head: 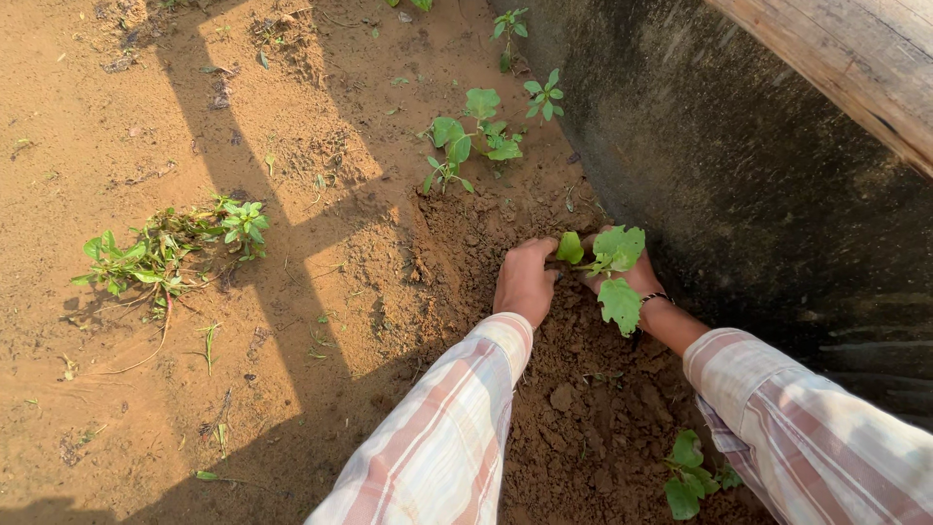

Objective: The person pulls weeds and grass from the soil around small green plants using their hands.

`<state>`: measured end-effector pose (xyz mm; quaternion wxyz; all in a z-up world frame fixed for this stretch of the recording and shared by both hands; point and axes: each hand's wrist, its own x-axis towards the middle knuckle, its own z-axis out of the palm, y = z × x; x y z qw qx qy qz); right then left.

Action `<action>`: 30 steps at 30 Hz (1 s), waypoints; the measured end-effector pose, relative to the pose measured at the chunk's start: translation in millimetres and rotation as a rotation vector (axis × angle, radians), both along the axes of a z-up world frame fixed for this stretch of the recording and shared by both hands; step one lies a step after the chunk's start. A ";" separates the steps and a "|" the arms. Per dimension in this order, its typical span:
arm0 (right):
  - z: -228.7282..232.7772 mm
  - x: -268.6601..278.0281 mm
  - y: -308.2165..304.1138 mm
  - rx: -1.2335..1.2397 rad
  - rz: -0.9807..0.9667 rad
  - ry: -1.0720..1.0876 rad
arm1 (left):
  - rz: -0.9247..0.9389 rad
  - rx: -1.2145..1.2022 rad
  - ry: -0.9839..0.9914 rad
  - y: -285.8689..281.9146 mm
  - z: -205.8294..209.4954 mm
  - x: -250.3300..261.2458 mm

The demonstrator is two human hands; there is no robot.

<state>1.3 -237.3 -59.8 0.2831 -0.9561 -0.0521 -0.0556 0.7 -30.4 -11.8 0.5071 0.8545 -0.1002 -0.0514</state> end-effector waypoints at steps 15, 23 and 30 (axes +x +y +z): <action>30.7 -7.0 8.8 0.017 0.020 0.207 | -0.069 0.079 0.055 14.7 5.9 -5.1; 31.0 1.3 16.2 -0.094 -0.004 0.413 | -0.086 0.071 -0.017 8.4 6.7 -8.0; 17.3 42.9 -15.6 -0.028 0.160 0.640 | -0.177 0.021 0.121 18.6 6.7 26.9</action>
